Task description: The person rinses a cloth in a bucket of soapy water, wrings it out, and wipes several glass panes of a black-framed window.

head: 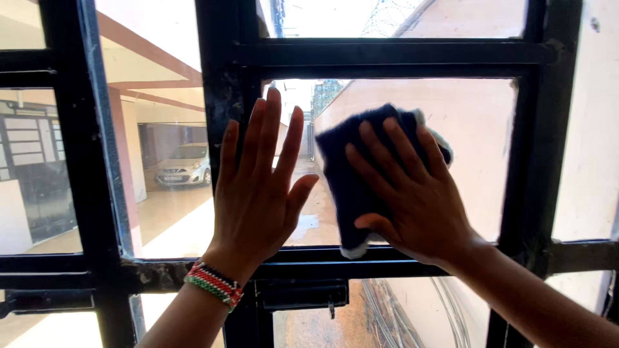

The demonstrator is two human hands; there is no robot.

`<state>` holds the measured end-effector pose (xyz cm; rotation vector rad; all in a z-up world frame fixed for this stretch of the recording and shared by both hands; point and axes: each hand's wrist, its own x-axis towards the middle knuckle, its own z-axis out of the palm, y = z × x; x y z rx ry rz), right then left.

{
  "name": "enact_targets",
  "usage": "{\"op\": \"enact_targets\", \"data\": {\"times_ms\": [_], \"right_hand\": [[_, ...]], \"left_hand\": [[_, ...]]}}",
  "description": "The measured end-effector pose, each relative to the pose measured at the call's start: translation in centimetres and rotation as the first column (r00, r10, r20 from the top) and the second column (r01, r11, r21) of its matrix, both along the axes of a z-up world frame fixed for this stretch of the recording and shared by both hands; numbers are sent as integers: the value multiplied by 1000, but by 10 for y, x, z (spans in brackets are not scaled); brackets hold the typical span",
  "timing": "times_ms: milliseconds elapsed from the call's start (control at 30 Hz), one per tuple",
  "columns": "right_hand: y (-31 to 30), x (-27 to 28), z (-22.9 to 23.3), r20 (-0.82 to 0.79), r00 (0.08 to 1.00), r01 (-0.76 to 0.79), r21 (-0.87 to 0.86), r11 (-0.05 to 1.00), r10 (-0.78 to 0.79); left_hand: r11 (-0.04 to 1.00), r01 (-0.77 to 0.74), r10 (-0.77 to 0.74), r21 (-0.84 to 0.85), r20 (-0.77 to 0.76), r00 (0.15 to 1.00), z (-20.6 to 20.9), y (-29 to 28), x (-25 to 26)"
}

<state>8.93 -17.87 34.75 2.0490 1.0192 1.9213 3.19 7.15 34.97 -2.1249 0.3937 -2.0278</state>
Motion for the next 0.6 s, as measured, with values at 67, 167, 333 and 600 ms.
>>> {"op": "enact_targets", "data": {"times_ms": [67, 167, 333, 600], "right_hand": [[-8, 0, 0, -12, 999, 53, -7, 999, -53], [-12, 1, 3, 1, 997, 73, 175, 982, -74], [38, -4, 2, 30, 998, -60, 336, 940, 53], [100, -27, -23, -25, 992, 121, -72, 990, -123]], "left_hand": [[995, 98, -98, -12, -24, 995, -1, 2, 0], [921, 387, -390, -53, -109, 914, 3, 14, -6], [787, 596, -615, -159, -259, 744, 3, 29, -19], [840, 527, -541, -131, -272, 795, 6, 24, -15]]}}
